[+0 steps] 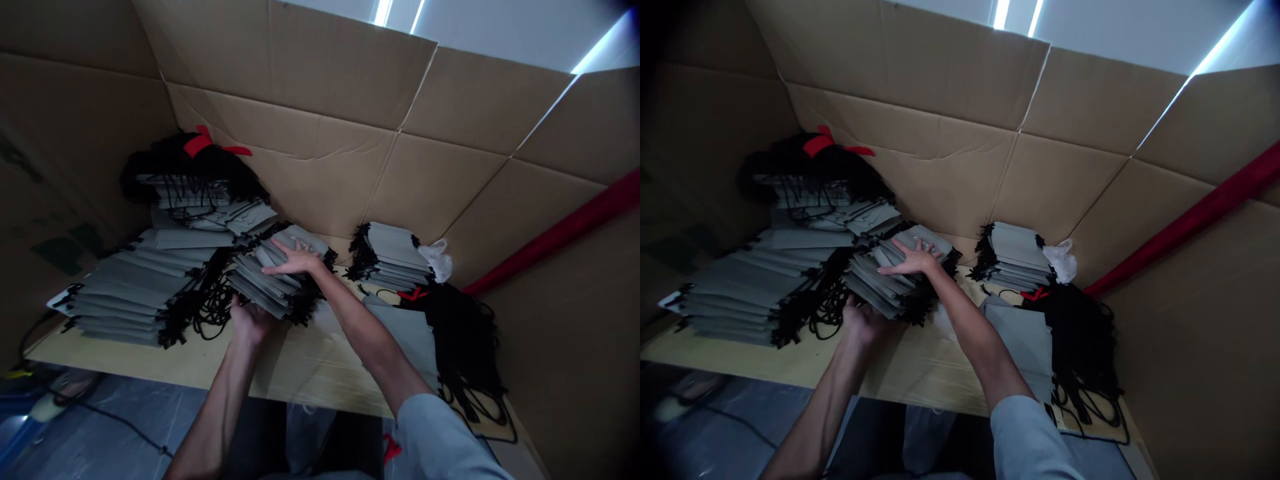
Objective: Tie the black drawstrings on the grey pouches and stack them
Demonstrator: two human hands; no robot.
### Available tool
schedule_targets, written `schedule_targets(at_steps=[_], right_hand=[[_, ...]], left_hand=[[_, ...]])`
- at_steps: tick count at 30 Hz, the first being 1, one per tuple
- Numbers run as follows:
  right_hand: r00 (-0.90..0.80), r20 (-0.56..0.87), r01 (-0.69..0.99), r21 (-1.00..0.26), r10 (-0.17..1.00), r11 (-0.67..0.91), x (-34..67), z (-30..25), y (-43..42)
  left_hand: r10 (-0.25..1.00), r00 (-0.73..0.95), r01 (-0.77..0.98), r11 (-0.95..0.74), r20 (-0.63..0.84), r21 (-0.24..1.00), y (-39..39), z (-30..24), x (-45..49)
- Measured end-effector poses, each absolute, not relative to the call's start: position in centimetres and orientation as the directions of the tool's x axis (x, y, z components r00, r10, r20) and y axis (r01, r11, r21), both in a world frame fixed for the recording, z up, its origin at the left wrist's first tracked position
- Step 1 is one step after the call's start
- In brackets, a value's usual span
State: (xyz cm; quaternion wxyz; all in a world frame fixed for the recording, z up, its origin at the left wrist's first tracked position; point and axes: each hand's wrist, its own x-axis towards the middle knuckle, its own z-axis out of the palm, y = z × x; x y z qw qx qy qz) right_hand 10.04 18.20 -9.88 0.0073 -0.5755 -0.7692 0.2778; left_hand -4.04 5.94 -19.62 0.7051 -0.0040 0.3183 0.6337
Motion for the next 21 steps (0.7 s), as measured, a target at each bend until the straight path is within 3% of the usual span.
schedule_targets(at_steps=[5,8,10,13,15,17,19,21], right_hand=[[-0.343,-0.300,0.890,-0.406,0.890,0.206,9.9,-10.0,17.7],[-0.345,-0.299,0.897,-0.384,0.889,0.219,9.8,-10.0,17.3],[-0.344,-0.300,0.901,-0.371,0.890,0.224,9.7,-10.0,17.1],[-0.333,-0.300,0.909,-0.354,0.894,0.219,9.5,-10.0,16.9],[-0.321,-0.310,0.917,-0.337,0.895,0.212,9.3,-10.1,17.0],[-0.311,-0.334,0.926,-0.316,0.890,0.205,9.1,-10.1,17.2],[-0.304,-0.362,0.934,-0.298,0.881,0.199,9.0,-10.1,17.5],[-0.308,-0.378,0.935,-0.291,0.873,0.204,9.0,-10.1,17.9]], left_hand=[[0.865,-0.125,-0.742,0.244,-0.487,0.625,3.7,-18.9,-3.5],[0.855,-0.287,-0.569,0.211,-0.432,0.795,2.2,-19.0,-3.1],[0.841,-0.444,-0.386,0.130,-0.307,0.913,1.0,-18.9,-3.2],[0.806,-0.591,0.001,-0.040,0.033,0.999,0.0,-17.6,-3.7],[0.824,-0.501,0.262,-0.147,0.265,0.954,0.7,-15.9,-4.3],[0.881,-0.242,0.459,-0.264,0.406,0.848,2.6,-13.9,-4.9],[0.896,0.025,0.580,-0.374,0.443,0.724,5.2,-12.2,-5.4],[0.895,0.177,0.666,-0.416,0.410,0.620,7.6,-11.2,-5.7]])
